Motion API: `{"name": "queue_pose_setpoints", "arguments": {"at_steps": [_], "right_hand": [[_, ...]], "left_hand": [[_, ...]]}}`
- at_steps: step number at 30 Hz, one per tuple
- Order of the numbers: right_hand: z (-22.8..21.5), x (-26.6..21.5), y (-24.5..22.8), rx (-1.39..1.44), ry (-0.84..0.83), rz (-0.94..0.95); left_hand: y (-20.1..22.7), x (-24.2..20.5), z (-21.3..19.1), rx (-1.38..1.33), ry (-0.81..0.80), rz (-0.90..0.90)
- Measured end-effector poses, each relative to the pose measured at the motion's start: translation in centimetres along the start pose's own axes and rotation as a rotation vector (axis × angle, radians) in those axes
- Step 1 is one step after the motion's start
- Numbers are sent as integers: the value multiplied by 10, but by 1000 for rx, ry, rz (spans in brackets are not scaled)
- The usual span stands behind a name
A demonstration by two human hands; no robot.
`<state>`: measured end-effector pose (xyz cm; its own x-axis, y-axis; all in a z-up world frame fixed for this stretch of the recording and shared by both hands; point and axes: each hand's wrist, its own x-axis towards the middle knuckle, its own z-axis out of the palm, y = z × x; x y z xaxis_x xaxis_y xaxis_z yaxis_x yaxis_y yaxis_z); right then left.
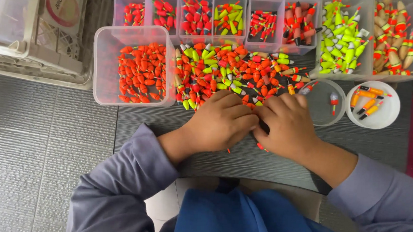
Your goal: Assembling small fishing floats by manually joining the float body with its stem or cap.
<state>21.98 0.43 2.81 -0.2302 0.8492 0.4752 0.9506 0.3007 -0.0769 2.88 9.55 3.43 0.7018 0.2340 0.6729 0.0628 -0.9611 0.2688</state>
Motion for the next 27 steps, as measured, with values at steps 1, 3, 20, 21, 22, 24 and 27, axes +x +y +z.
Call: {"name": "queue_pose_setpoints", "arguments": {"at_steps": [1, 3, 20, 21, 22, 24, 27], "right_hand": [[0, 1, 0, 0, -2, -9], [1, 2, 1, 5, -8, -8], [7, -6, 6, 241, 49, -42], [8, -7, 6, 313, 78, -69], [3, -3, 4, 312, 81, -61], [-6, 5, -1, 324, 89, -86], [-1, 2, 3, 319, 80, -118]], "left_hand": [[-2, -3, -1, 4, 6, -5], [-5, -11, -2, -37, -40, -10], [-18, -7, -7, -62, -84, -179], [-17, -8, -4, -79, -79, -170], [-17, -8, -4, -83, -85, -165], [-16, -7, -5, -149, -61, -183], [-11, -4, -7, -192, -67, -199]]}}
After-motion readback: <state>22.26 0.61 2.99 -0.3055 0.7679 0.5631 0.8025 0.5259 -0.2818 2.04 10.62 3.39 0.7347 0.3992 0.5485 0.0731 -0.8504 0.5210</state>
